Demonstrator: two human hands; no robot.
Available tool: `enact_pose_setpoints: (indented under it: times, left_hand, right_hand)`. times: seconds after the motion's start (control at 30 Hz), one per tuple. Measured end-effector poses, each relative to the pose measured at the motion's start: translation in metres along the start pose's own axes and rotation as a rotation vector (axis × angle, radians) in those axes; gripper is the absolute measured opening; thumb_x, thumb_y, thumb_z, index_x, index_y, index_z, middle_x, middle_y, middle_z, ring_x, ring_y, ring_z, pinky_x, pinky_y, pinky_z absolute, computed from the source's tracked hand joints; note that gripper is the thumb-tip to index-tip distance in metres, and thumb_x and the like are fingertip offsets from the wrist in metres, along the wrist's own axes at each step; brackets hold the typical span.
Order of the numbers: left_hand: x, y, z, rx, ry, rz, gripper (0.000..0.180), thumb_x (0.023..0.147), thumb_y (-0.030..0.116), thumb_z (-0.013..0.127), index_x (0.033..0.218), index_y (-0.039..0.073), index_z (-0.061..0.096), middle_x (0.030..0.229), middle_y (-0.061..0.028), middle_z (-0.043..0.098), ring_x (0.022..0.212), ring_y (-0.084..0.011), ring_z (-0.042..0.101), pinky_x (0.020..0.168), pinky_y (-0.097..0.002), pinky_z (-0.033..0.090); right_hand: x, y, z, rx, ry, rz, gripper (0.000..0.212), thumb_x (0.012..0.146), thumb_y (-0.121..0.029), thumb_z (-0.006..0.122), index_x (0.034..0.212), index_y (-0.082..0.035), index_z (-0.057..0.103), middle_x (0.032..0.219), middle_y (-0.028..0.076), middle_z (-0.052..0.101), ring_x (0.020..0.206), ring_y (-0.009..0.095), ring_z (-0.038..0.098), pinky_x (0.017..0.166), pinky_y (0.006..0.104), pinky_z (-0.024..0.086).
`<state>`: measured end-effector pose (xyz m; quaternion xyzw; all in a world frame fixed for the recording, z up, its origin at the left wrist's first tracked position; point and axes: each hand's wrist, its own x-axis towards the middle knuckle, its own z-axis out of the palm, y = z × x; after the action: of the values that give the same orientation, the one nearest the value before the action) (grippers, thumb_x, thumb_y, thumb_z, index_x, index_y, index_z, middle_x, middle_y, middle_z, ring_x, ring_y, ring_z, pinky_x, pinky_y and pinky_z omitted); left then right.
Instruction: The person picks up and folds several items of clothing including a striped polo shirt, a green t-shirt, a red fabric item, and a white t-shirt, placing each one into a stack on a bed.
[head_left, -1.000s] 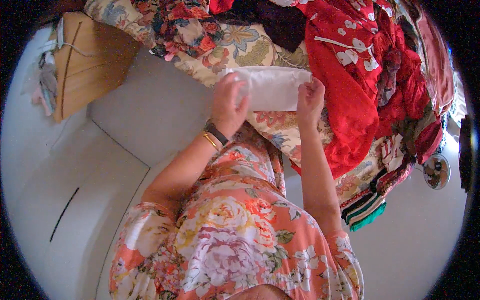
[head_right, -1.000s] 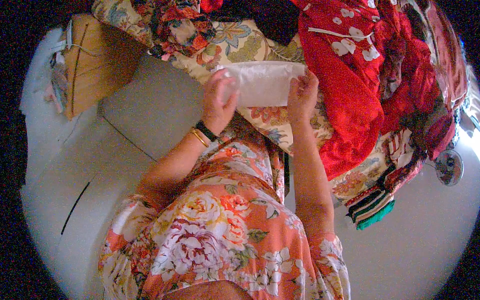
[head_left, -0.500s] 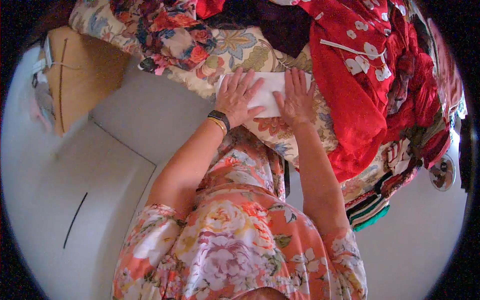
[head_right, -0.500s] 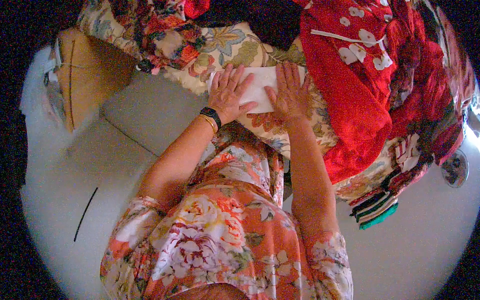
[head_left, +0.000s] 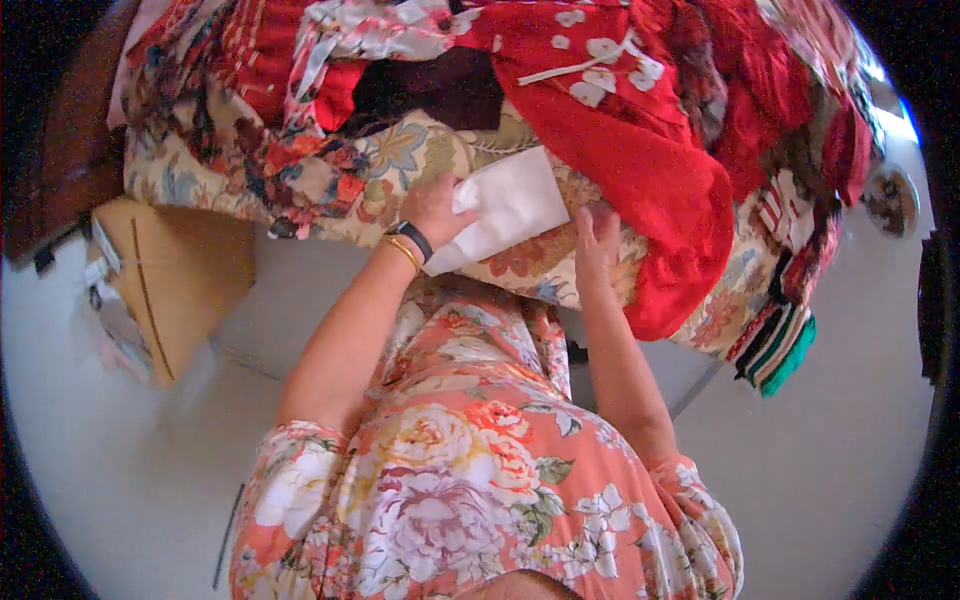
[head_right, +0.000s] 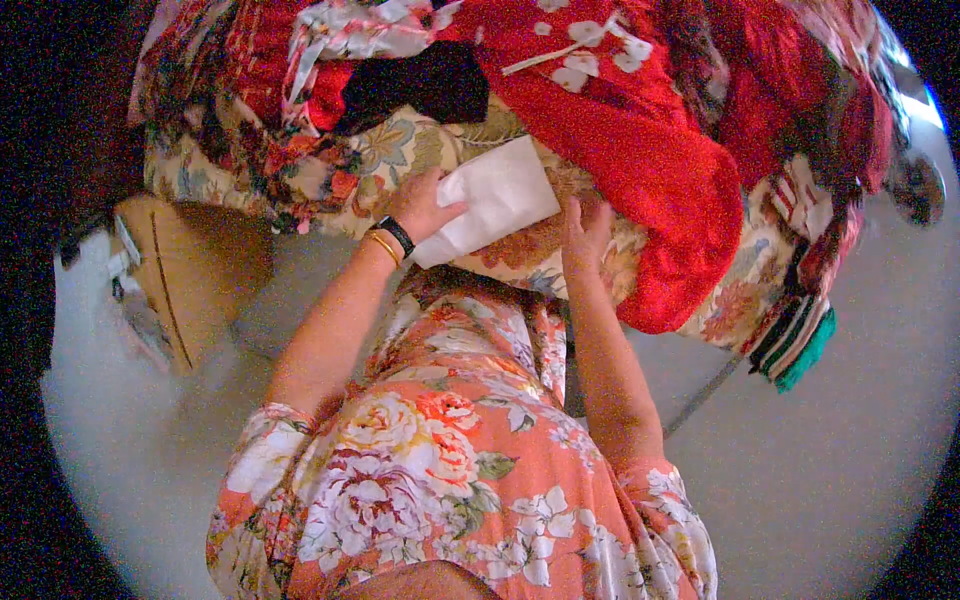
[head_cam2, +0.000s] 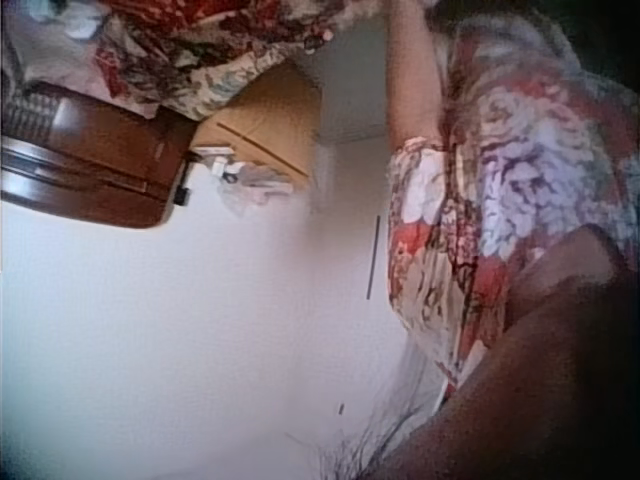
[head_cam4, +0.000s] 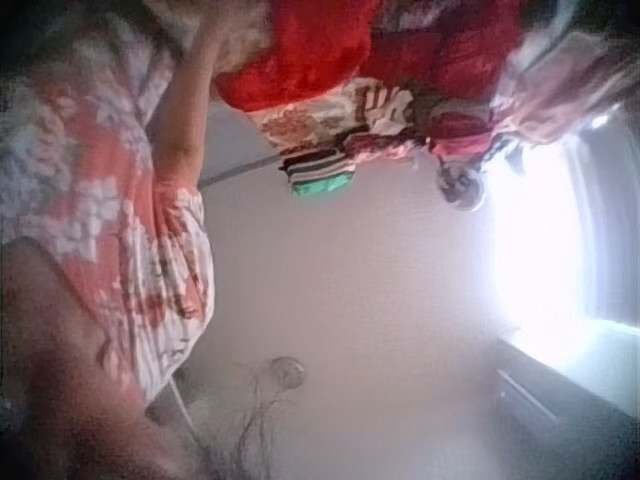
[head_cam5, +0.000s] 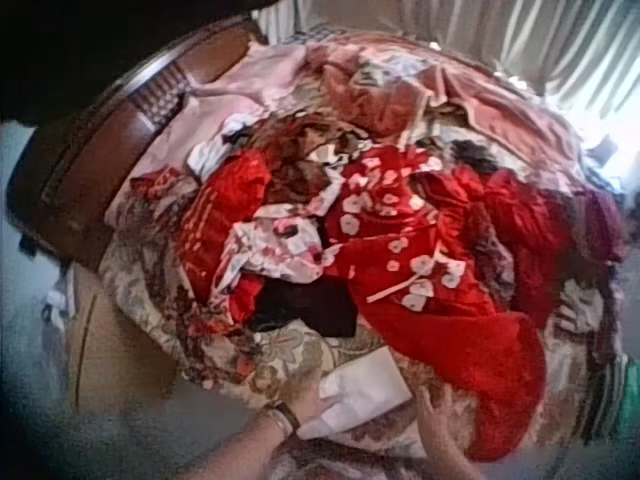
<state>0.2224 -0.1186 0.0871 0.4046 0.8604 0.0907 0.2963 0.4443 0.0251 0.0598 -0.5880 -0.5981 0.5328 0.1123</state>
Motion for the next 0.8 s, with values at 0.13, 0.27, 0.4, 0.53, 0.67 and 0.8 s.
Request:
enact_pose_setpoints:
  times: [0.13,0.27,0.4,0.53,0.67,0.8]
  left_hand:
    - [0.016,-0.014,0.013,-0.214,-0.418,-0.038,0.043,0.076,0.031,0.073,0.104,0.0,0.063,0.1,-0.017,0.067,0.091,-0.0316,0.064,0.081,-0.0406,0.05]
    - [0.007,0.024,0.007,-1.072,-0.885,-0.327,0.052,0.085,0.023,0.068,0.13,0.004,0.049,0.116,-0.0081,0.063,0.1,-0.0193,0.063,0.085,-0.0354,0.052]
    - [-0.015,0.027,0.023,-1.186,-0.88,-0.366,0.045,0.086,0.015,0.063,0.128,0.003,0.051,0.116,-0.0096,0.062,0.101,-0.0201,0.062,0.085,-0.0351,0.052]
    - [-0.023,0.058,0.003,-1.133,-0.927,-0.363,0.052,0.085,0.017,0.066,0.132,0.005,0.047,0.121,-0.0084,0.06,0.105,-0.0207,0.06,0.089,-0.0369,0.05]
    - [-0.031,0.105,-0.015,-0.918,-0.916,-0.301,0.053,0.085,0.019,0.066,0.132,0.004,0.046,0.12,-0.0063,0.059,0.107,-0.0187,0.058,0.091,-0.0346,0.048]
    - [-0.037,0.167,-0.014,-0.981,-0.885,-0.254,0.049,0.09,0.023,0.061,0.131,0.0,0.047,0.124,-0.0097,0.057,0.109,-0.0184,0.058,0.092,-0.0341,0.048]
  right_hand:
    - [-0.033,0.036,0.01,0.813,-0.41,0.603,0.043,0.089,-0.03,0.061,0.122,-0.004,0.052,0.112,0.01,0.061,0.088,0.02,0.062,0.085,0.0359,0.049]
    - [-0.047,0.048,0.032,1.007,-0.548,0.687,0.045,0.09,-0.037,0.057,0.122,-0.006,0.053,0.116,0.011,0.06,0.097,0.022,0.061,0.091,0.0413,0.047]
    - [-0.061,0.033,0.04,1.308,-0.679,0.709,0.05,0.086,-0.034,0.062,0.127,-0.007,0.049,0.118,0.01,0.06,0.109,0.025,0.057,0.098,0.0438,0.044]
    - [-0.064,0.025,0.013,1.374,-0.732,0.619,0.049,0.083,-0.022,0.068,0.126,-0.006,0.051,0.119,0.01,0.061,0.107,0.026,0.06,0.095,0.0428,0.048]
    - [-0.067,0.013,-0.025,1.348,-0.667,0.508,0.054,0.083,-0.018,0.068,0.131,-0.007,0.047,0.123,0.009,0.059,0.11,0.024,0.059,0.097,0.0426,0.046]
    - [-0.063,0.004,-0.101,1.359,-0.603,0.391,0.052,0.083,-0.017,0.066,0.131,-0.006,0.049,0.126,0.008,0.057,0.114,0.022,0.056,0.1,0.0392,0.043]
